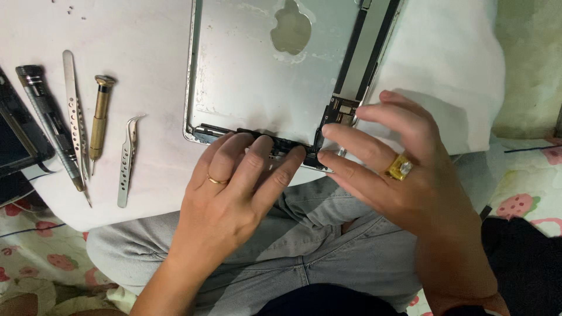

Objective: The person is repairing a disassembled tablet by connecting internal ribbon cables to the motherboard. They use a screwdriver to tighten screws on the connector brackets and tweezers to adjust the cables, ensuring they are properly seated.

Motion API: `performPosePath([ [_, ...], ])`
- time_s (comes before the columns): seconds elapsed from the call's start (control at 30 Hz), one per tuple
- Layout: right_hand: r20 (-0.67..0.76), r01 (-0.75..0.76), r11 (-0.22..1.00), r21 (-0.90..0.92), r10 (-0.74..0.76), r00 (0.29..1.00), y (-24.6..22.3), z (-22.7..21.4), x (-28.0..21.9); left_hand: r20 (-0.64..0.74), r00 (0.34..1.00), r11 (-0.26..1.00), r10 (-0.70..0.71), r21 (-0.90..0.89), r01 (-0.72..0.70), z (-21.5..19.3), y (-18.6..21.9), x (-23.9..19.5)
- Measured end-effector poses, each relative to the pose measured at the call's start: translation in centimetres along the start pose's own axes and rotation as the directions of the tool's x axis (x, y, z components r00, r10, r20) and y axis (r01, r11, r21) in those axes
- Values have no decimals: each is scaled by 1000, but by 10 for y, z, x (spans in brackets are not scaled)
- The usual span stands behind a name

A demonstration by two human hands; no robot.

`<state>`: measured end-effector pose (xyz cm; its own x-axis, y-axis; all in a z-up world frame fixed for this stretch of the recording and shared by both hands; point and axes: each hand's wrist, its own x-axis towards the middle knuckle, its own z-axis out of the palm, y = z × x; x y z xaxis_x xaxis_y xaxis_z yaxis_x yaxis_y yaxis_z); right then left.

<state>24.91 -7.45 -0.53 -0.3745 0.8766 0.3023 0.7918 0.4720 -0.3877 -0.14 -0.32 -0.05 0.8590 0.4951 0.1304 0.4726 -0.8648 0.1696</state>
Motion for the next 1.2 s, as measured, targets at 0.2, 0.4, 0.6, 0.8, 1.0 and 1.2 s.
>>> performPosePath([
  [0.2,19,-13,1000,-13,13,1000,-1,0,3,26,1000,999,7,-44,-6,-1,0,0],
  [0.4,29,-29,999,16,29,999,3,-1,7,6,999,996,33,-86,-33,2,-4,4],
  [0.6,51,-84,996,14,83,995,4,1,2,-91,996,1000,12,-27,-14,9,-1,7],
  [0.8,11,-34,999,25,34,999,4,4,4,-156,987,995,-22,-103,6,12,-3,8],
  [1.0,0,-7,998,67,7,1000,-7,20,1,-94,995,971,-24,-240,0,-4,-18,0],
  [1.2,-79,90,996,-25,-91,993,-27,40,16,-49,998,975,-48,-218,37,-19,-32,-10],
])
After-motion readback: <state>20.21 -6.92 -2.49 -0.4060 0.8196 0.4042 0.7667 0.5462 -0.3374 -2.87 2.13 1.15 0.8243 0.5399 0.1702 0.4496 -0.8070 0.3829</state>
